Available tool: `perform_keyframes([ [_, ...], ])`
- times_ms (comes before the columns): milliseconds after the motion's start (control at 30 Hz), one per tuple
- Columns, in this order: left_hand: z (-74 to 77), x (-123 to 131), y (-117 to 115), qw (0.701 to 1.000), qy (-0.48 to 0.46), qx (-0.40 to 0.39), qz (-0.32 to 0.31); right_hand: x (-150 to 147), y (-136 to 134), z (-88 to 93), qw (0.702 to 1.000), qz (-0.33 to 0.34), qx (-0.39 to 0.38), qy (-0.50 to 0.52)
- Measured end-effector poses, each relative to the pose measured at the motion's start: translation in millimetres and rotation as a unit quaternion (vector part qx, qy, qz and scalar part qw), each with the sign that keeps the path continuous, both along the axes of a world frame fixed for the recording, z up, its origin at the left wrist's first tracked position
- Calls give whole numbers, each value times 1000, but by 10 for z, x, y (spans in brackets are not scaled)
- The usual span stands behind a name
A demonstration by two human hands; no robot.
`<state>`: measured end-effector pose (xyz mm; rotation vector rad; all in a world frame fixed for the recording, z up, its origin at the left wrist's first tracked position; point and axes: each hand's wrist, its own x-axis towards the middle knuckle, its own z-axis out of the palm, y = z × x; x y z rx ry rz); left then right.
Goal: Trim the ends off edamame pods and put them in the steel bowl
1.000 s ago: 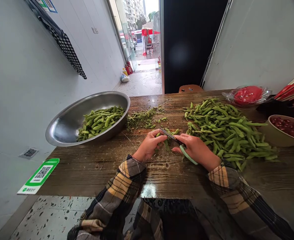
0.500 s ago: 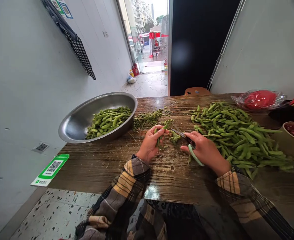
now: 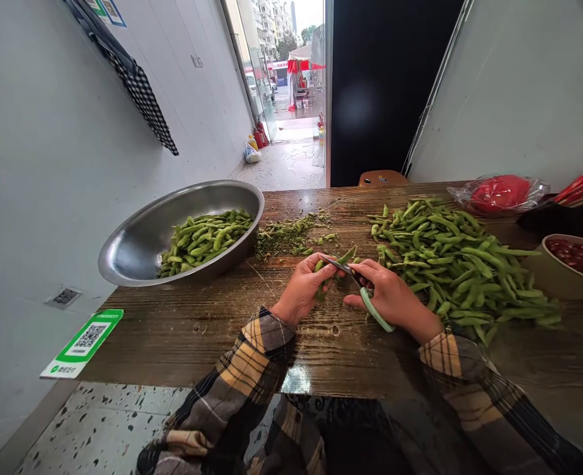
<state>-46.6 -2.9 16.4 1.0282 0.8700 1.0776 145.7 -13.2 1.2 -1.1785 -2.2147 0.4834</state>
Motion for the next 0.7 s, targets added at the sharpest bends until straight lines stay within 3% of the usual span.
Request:
perform_keyframes([
  [367,13,-8,19,999,-36,-26,18,-6,14,-35,999,-15,31,11],
  [533,72,-119,73,994,-89,-45,40,59,83,-32,992,-88,62,67],
  [700,34,-168,123,997,22,24,73,96,120,-33,988,-110,62,85],
])
